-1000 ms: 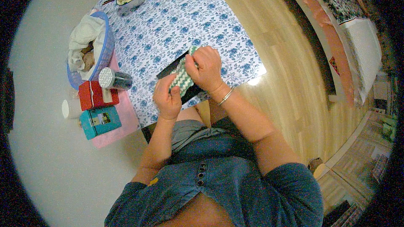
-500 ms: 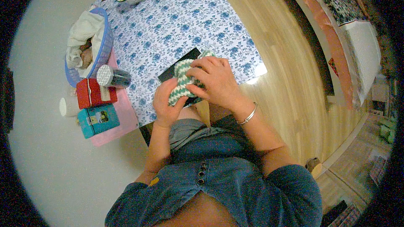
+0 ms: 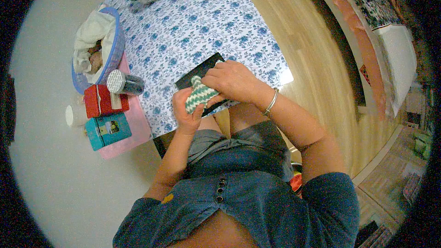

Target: The person wipes a black remote control with a green and white checkered cloth, turning the remote over to clean all sides.

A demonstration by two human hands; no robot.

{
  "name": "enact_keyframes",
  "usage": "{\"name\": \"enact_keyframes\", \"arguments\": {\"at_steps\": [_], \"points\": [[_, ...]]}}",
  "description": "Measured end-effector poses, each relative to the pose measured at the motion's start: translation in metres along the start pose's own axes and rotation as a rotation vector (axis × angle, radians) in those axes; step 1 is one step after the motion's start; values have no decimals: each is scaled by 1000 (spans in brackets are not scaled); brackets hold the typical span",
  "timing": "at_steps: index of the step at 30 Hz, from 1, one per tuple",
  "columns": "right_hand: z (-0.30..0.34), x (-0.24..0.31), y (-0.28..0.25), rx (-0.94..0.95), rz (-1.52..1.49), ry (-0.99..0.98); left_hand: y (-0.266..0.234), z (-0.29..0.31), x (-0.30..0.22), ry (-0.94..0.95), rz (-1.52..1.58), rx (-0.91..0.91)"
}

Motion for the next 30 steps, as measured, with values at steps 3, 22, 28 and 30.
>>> {"name": "enact_keyframes", "arguments": {"at_steps": [3,22,28,30], "points": [[3,3,-3,-160,-17,-32,1,-1,2,-20,24,-36],[26,-12,-4,-681,-102,498,25,-36,-26,-202,90,78],[34,-23,4,-660,-443,805,49,-24,-26,-328,241,199],[33,-27,4,-626,-452,821,53,-25,-27,-345,260,199]]}}
Point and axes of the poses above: each hand's wrist, its own z-axis away from the middle knuckle, its own y-axis out of the palm, x = y × z, the point moved 7 cm from there along -z, towards the middle knuckle, and after that the axes turned 2 degrees about y, right-handed, at the moved point
